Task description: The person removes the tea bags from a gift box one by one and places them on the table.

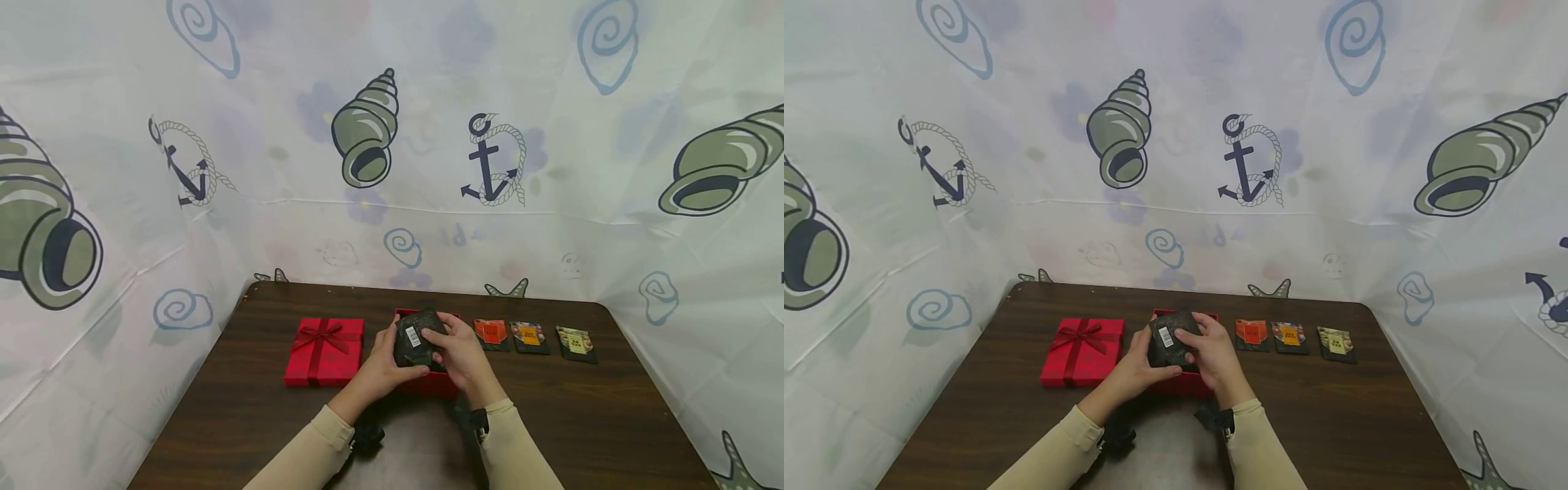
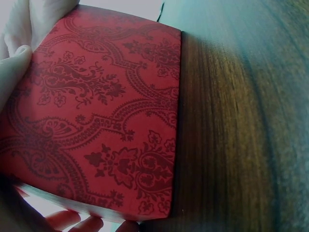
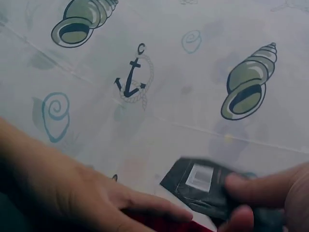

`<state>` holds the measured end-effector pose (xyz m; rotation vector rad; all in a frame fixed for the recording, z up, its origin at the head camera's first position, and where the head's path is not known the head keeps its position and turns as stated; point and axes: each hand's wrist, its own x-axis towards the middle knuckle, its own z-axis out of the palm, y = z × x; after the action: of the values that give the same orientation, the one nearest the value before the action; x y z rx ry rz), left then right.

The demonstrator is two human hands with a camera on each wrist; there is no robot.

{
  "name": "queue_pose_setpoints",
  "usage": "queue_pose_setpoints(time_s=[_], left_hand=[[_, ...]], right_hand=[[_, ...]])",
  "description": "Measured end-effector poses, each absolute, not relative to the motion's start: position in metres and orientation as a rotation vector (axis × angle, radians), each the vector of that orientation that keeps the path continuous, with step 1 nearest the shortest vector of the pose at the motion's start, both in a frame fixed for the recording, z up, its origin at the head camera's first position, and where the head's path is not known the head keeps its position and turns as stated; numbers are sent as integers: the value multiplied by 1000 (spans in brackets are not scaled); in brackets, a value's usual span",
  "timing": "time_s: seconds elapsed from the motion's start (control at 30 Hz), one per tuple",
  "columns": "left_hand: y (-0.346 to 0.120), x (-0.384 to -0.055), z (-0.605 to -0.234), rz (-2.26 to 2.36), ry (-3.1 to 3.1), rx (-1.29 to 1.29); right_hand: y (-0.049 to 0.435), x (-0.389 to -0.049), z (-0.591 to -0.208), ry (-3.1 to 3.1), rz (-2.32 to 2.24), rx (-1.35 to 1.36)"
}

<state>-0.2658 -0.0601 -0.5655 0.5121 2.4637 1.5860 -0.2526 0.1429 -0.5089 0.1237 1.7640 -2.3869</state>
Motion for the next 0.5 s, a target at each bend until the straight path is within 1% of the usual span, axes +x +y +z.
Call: queue_pose_setpoints(time_s=[0.2, 0.5], left_hand=[[-60, -266, -566, 1626, 2433, 514], [-61, -265, -565, 1569, 2465, 481]], right_hand=[[150, -235, -505, 1786, -2524, 73], [170, -205, -484, 2007, -2509, 17]])
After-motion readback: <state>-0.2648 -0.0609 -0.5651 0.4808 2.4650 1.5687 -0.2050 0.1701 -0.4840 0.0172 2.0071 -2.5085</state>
